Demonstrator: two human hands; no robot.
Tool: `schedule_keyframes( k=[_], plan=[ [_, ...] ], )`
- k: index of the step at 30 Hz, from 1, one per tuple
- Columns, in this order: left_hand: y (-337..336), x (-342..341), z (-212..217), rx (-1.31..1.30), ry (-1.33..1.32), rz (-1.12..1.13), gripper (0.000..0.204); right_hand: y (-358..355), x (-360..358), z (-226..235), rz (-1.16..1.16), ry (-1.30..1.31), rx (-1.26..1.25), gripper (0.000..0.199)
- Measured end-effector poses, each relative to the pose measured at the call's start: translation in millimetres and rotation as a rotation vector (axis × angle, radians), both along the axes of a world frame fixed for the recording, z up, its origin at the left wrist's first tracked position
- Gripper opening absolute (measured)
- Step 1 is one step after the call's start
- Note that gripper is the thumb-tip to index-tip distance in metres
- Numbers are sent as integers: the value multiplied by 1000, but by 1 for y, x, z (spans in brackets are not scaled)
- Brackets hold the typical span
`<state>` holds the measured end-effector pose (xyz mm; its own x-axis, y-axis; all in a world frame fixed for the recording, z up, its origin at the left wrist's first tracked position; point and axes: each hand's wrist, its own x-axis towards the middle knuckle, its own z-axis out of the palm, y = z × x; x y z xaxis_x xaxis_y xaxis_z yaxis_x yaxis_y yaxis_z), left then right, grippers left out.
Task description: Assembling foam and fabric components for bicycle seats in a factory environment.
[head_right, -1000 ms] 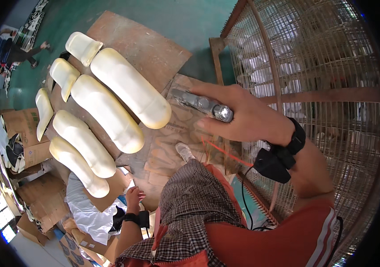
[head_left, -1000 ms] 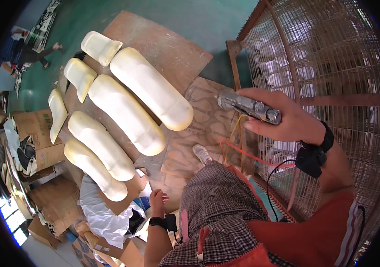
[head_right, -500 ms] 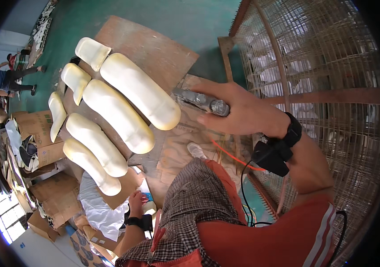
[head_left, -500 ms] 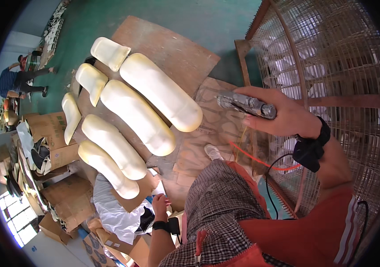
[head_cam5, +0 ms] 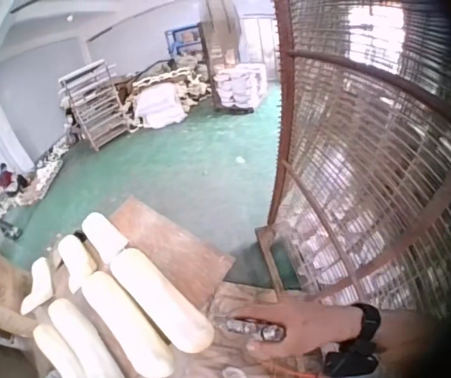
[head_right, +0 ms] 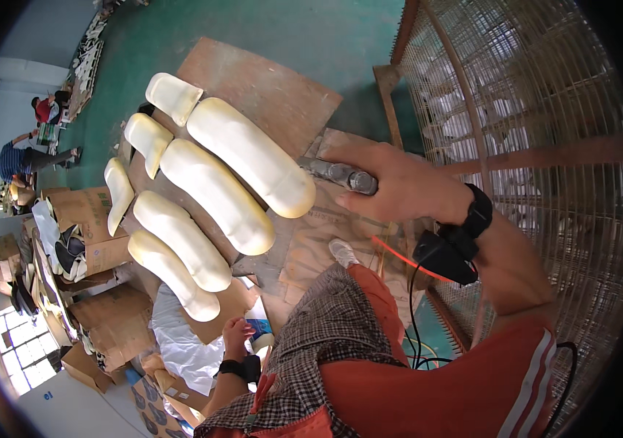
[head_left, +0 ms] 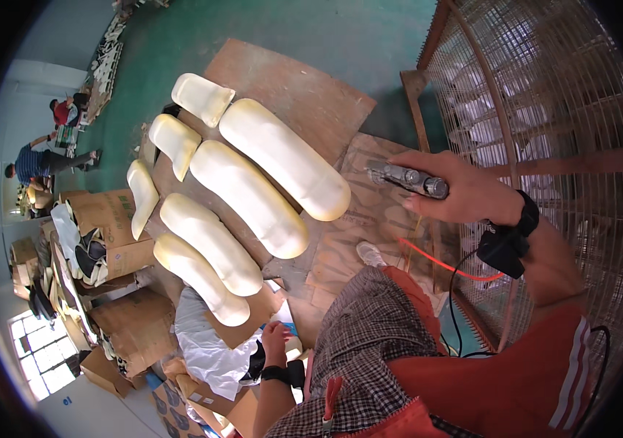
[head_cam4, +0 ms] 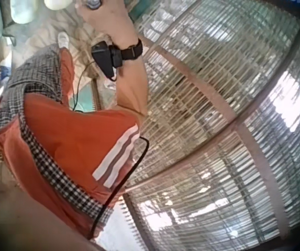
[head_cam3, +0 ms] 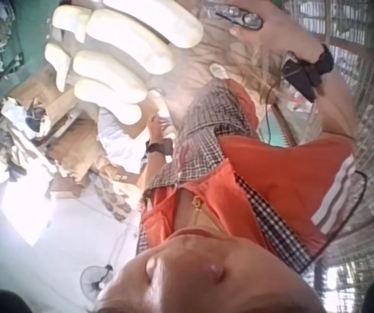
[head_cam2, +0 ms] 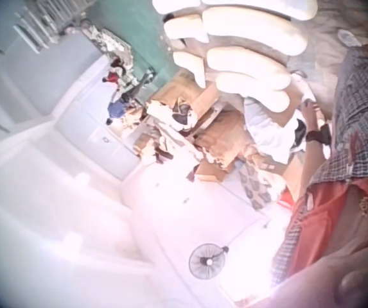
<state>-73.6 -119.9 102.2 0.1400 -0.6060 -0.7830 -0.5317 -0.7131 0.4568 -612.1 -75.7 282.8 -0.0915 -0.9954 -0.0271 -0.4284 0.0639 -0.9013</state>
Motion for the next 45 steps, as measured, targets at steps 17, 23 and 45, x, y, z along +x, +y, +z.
schedule_keyframes(
  k=[17,23,45],
  plan=[
    [13,29,-17,28,98,33,19,3,47,34,-49,-48,-53,49],
    [38,41,-47,121,202,168,25,-11,68,47,-85,-32,14,49],
    [46,24,-86,174,243,237,29,-42,82,82,162,149,266,53]
  ],
)
